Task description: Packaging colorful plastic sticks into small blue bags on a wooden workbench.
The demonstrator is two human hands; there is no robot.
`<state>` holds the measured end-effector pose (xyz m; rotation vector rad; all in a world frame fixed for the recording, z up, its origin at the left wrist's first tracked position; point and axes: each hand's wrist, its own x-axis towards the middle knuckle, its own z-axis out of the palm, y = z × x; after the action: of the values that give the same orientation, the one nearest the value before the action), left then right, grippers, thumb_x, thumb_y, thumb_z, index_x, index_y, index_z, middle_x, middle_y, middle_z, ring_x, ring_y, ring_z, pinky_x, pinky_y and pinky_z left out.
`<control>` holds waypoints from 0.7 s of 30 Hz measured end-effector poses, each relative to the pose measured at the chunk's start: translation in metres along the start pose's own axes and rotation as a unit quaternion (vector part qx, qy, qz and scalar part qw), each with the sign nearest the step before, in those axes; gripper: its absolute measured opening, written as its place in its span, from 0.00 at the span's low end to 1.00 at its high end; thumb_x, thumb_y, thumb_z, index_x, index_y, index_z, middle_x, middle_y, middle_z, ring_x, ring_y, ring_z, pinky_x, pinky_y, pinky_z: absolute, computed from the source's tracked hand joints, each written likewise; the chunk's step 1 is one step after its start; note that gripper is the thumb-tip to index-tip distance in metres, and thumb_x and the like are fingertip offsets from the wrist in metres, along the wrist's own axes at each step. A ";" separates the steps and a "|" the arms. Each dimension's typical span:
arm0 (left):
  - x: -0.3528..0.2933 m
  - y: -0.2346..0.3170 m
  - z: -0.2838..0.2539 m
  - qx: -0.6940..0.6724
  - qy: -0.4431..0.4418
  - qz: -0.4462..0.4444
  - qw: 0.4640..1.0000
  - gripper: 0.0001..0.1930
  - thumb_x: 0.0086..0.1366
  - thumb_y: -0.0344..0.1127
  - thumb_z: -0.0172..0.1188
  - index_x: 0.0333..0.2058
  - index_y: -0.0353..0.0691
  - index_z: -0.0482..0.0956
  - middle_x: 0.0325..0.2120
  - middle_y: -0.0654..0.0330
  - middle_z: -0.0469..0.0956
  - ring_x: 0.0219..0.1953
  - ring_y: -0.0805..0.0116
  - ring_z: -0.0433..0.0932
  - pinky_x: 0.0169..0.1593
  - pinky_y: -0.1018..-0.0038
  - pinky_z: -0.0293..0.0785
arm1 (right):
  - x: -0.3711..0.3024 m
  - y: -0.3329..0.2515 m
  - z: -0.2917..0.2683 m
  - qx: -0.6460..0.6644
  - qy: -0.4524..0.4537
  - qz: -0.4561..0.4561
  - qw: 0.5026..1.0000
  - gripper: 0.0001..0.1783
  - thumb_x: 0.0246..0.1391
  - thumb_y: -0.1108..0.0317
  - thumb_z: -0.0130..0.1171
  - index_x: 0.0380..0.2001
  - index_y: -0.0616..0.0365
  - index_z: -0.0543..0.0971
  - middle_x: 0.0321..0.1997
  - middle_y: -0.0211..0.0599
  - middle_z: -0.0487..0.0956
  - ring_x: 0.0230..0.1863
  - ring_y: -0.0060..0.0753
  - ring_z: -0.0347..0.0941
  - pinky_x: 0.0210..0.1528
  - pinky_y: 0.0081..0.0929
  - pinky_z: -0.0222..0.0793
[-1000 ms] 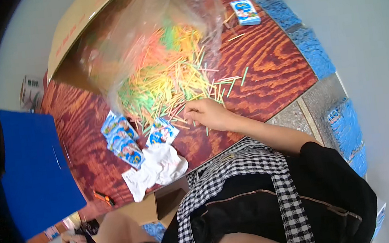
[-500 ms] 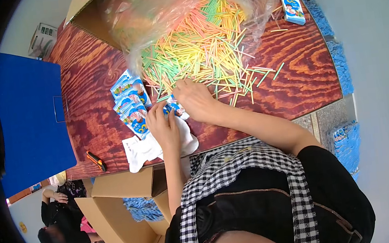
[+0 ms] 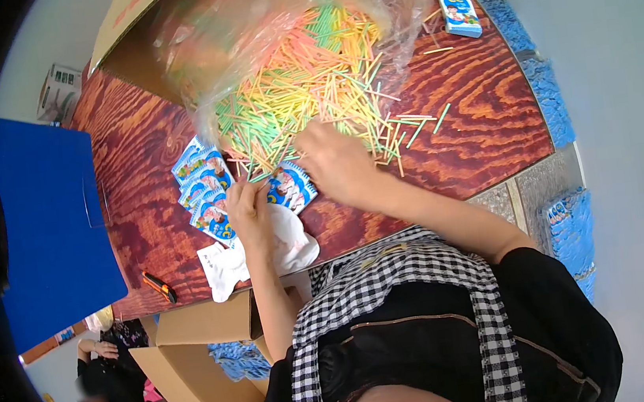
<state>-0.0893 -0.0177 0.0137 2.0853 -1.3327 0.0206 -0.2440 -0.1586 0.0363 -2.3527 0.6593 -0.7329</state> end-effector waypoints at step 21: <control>-0.010 0.053 0.000 -0.258 -0.051 -0.121 0.957 0.09 0.60 0.26 0.58 0.23 0.30 0.69 0.19 0.60 0.66 0.22 0.72 0.64 0.27 0.75 0.59 | -0.009 0.005 -0.020 0.138 -0.045 0.018 0.989 0.10 0.51 0.65 0.58 0.23 0.61 0.74 0.24 0.42 0.72 0.29 0.46 0.71 0.29 0.38 0.64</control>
<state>-0.1372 -0.0235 0.0377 1.7938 -0.9924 -0.4962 -0.2645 -0.1646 0.0440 -2.1024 0.5231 -0.6535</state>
